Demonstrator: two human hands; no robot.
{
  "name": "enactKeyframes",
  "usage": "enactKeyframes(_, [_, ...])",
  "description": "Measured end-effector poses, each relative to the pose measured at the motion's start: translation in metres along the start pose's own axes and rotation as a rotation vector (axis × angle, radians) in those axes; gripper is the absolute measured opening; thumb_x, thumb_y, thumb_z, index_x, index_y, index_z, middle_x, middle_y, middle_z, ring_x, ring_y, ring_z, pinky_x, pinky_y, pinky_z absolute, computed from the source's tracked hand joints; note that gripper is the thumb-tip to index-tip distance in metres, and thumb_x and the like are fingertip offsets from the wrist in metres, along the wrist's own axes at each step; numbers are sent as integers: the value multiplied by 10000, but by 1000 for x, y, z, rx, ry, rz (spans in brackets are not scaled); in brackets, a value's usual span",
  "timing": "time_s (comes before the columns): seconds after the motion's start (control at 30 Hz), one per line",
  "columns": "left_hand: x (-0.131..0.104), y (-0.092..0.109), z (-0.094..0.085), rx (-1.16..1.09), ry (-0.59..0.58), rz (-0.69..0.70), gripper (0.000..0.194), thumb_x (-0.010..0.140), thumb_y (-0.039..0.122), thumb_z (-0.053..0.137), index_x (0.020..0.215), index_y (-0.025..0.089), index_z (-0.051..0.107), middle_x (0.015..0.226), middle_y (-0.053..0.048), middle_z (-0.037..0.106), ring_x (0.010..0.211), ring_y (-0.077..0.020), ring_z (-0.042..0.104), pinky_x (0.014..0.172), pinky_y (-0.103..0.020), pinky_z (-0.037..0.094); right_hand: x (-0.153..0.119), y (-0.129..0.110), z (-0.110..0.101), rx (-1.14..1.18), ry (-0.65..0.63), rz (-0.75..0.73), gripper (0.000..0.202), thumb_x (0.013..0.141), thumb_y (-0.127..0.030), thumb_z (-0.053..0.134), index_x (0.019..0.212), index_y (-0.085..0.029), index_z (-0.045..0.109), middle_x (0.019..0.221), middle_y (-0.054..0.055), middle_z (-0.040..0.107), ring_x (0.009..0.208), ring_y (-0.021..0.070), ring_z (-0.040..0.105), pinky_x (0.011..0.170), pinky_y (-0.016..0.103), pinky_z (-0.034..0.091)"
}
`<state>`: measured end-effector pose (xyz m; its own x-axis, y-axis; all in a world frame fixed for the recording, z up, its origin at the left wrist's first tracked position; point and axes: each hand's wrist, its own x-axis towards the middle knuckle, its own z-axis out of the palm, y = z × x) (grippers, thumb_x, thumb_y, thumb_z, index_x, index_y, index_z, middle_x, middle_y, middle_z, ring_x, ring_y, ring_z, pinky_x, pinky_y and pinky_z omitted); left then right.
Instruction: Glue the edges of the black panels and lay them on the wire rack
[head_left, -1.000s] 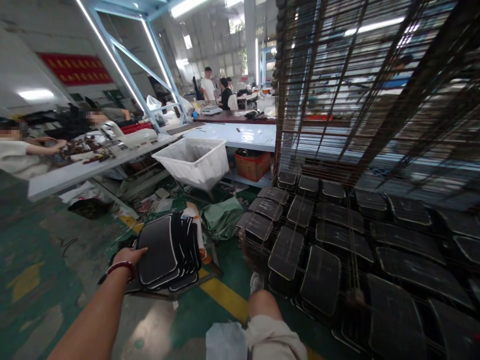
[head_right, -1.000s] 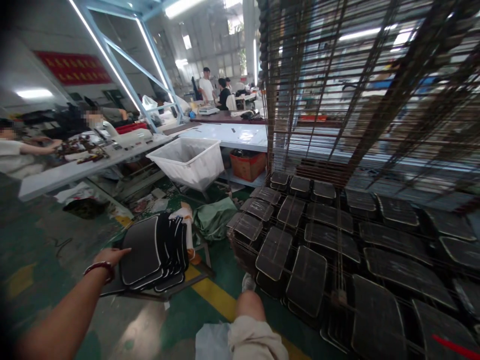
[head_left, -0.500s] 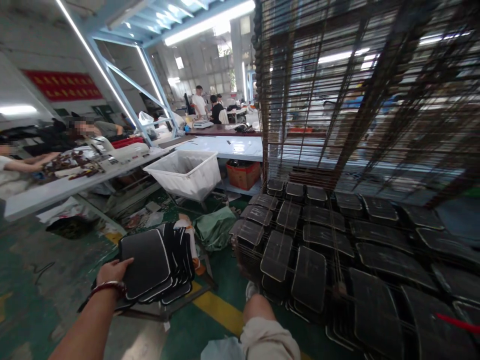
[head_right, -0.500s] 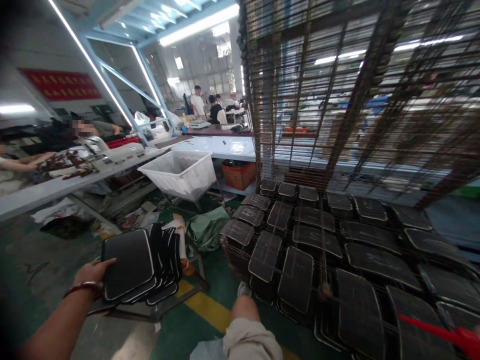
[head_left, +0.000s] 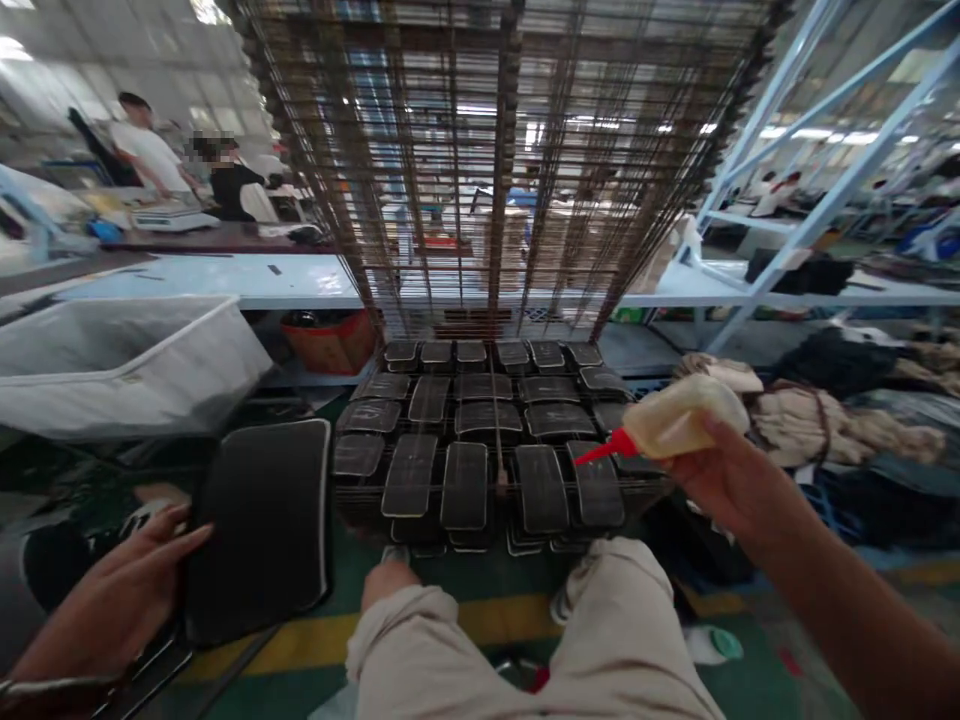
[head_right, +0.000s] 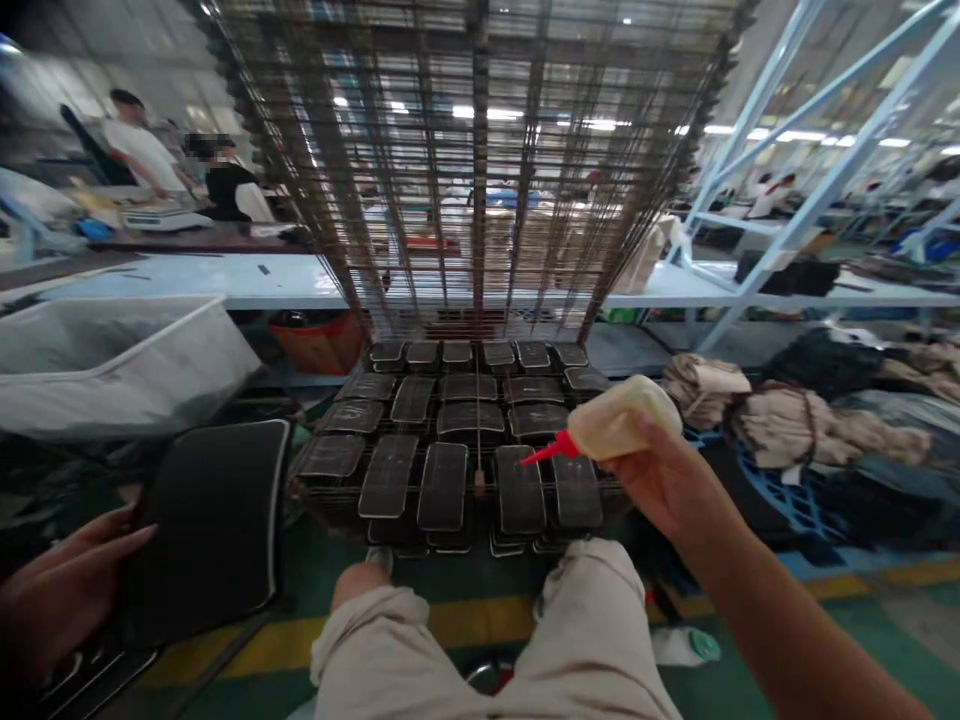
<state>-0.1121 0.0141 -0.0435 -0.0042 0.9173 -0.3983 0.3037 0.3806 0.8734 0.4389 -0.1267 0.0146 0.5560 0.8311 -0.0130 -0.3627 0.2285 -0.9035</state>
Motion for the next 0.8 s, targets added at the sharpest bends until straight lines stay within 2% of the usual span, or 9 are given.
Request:
enactKeyframes(0.03, [-7, 6, 19, -83, 21, 21, 308, 661, 479, 738, 921, 346, 640, 907, 41, 804, 1071, -328, 706, 772, -381, 600, 0, -4, 2, 37, -14, 26, 289, 788, -370, 833, 1042, -267, 741, 996, 71, 746, 862, 202, 719, 629, 261, 566])
enactKeyframes(0.1, [-19, 24, 63, -210, -61, 30, 363, 624, 313, 807, 945, 300, 639, 921, 27, 807, 959, -288, 736, 756, -344, 602, 0, -10, 6, 52, -89, 44, 396, 773, -384, 842, 1123, -257, 708, 1070, 85, 746, 956, 234, 715, 685, 280, 584])
enactKeyframes(0.23, [-35, 59, 147, -245, -422, -30, 397, 620, 247, 843, 982, 226, 680, 955, -22, 806, 841, -253, 744, 767, -341, 601, 2, -21, 9, 38, -215, 46, 412, 740, -454, 850, 1055, -235, 701, 984, 80, 764, 850, 249, 729, 579, 271, 585])
enactKeyframes(0.33, [-40, 74, 184, -176, -671, -41, 327, 673, 251, 806, 986, 219, 721, 1013, -54, 798, 901, -272, 741, 813, -363, 589, 3, -27, 9, 31, -277, 15, 362, 769, -501, 814, 986, -231, 712, 941, 56, 765, 762, 222, 721, 544, 263, 581])
enactKeyframes(0.4, [-41, 80, 195, -92, -791, -28, 289, 689, 247, 779, 975, 221, 745, 1025, -62, 795, 916, -284, 737, 826, -375, 583, 4, -30, 10, 24, -308, 14, 360, 787, -508, 798, 1008, -236, 711, 966, 56, 765, 801, 229, 725, 553, 263, 584])
enactKeyframes(0.5, [-39, 88, 202, 38, -910, -12, 284, 675, 257, 752, 957, 234, 773, 969, -50, 797, 902, -299, 732, 824, -392, 582, 6, -29, 9, 16, -318, 21, 377, 784, -512, 800, 1022, -234, 705, 999, 65, 762, 851, 244, 724, 597, 283, 600])
enactKeyframes(0.67, [-32, 97, 204, 217, -980, 11, 316, 668, 295, 690, 967, 299, 792, 962, -38, 794, 905, -312, 715, 817, -386, 575, 10, -19, 6, -7, -316, 57, 392, 774, -527, 805, 995, -216, 716, 989, 74, 758, 833, 230, 714, 608, 276, 598])
enactKeyframes(0.8, [-27, 97, 206, 257, -1006, -6, 309, 664, 291, 656, 939, 310, 794, 969, -45, 789, 910, -320, 702, 808, -382, 564, 10, -13, 4, 0, -324, 88, 383, 759, -512, 827, 981, -215, 731, 937, 61, 759, 714, 192, 687, 546, 253, 561])
